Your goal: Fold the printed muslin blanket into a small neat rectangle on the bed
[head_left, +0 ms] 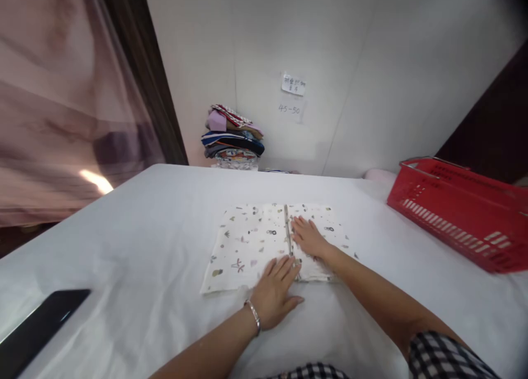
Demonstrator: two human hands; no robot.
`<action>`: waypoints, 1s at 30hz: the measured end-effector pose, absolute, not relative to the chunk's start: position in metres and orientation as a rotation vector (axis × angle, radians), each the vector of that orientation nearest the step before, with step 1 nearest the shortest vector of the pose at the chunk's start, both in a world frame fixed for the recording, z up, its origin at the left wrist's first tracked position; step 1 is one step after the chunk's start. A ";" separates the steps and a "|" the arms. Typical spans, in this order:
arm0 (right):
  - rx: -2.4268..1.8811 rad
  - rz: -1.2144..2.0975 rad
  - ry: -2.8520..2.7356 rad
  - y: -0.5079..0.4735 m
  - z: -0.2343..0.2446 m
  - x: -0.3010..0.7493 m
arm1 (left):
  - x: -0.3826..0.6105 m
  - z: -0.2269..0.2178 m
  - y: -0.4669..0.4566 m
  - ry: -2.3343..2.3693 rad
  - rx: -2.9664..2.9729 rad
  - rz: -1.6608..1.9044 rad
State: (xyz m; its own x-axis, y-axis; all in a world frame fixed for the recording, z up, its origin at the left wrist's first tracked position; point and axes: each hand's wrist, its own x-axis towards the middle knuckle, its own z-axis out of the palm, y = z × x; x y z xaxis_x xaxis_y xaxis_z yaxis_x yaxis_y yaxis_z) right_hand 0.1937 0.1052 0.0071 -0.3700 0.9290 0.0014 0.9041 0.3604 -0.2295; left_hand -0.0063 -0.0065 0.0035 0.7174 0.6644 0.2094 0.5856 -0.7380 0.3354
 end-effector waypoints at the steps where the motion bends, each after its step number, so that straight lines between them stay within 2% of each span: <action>1: -1.690 0.323 -2.481 0.103 0.006 0.192 | -0.006 0.004 -0.006 0.983 2.688 0.447; 4: -1.701 0.407 -2.400 0.102 0.007 0.195 | -0.006 0.004 -0.006 0.961 2.723 0.375; 8: -1.780 0.332 -2.145 0.108 0.017 0.232 | -0.006 0.004 -0.006 0.974 2.741 0.375; 14: -2.148 0.497 -1.521 0.098 0.023 0.310 | -0.004 0.005 -0.009 0.957 2.714 0.345; 18: -2.198 0.607 -1.430 0.083 0.021 0.328 | -0.001 0.006 -0.011 0.946 2.696 0.265; 26: -2.161 0.912 -1.089 0.079 0.014 0.337 | -0.010 0.009 -0.007 1.130 2.664 0.411; 30: -2.262 0.751 -1.281 0.080 0.017 0.340 | -0.012 0.000 -0.004 1.168 2.644 0.336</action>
State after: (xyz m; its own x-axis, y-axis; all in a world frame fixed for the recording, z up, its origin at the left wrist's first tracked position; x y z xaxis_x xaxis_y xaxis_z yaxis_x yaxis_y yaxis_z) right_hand 0.3401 0.0803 0.0166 0.4258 0.8717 -0.2425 0.6374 -0.4792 -0.6034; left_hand -0.0122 -0.0035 0.0004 0.6557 0.7462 0.1148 0.6933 -0.6553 0.2997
